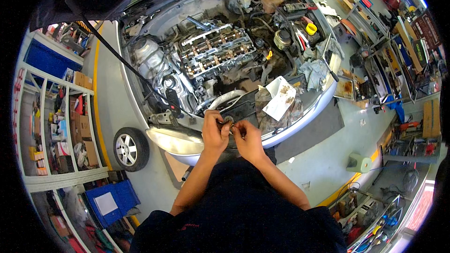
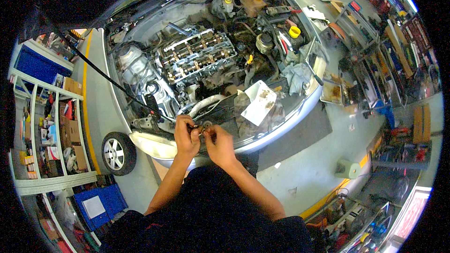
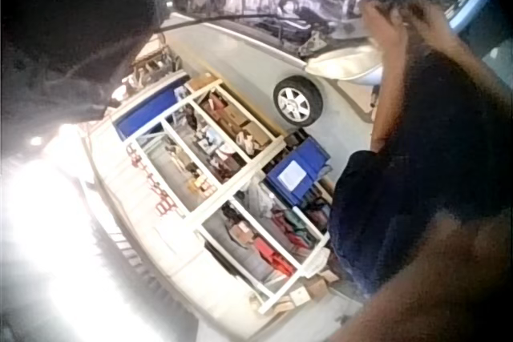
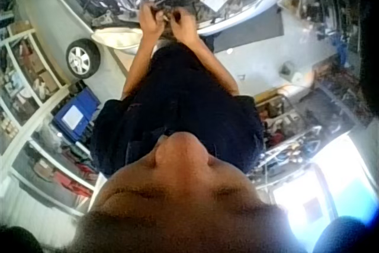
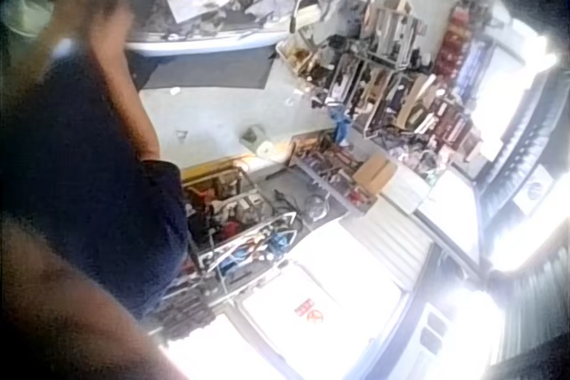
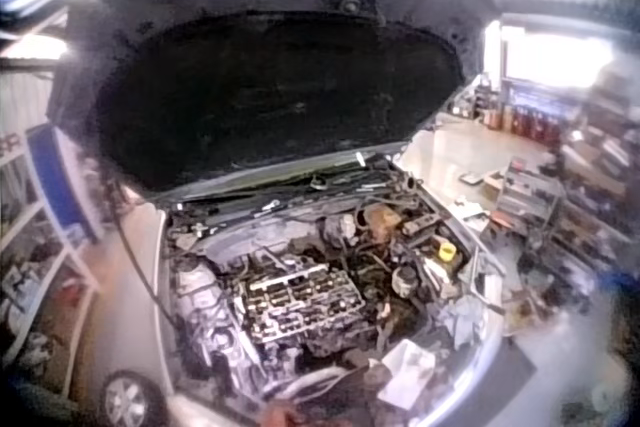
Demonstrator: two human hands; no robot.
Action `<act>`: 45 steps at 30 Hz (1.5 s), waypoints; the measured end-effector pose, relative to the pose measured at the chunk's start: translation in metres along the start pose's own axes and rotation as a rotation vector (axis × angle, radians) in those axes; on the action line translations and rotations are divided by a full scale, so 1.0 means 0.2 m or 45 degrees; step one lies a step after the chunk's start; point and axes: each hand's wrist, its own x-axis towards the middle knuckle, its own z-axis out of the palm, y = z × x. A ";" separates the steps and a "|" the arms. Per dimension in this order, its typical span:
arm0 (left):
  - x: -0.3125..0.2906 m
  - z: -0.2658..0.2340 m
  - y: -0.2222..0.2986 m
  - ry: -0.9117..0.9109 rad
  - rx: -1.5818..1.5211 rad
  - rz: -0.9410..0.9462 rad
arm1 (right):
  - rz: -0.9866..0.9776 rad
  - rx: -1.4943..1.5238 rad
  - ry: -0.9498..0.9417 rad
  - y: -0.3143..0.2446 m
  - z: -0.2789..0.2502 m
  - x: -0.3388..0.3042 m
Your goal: The person cleans a small metallic engine component using a white paper towel and a small metal tool. They repeatedly wipe the part and use the tool to scrape or pick at specific areas while holding it over the open engine bay of a car.
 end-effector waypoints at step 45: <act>-0.08 0.07 -0.06 -0.211 -0.828 -0.841 | 0.225 -0.386 0.104 0.45 -0.61 -0.17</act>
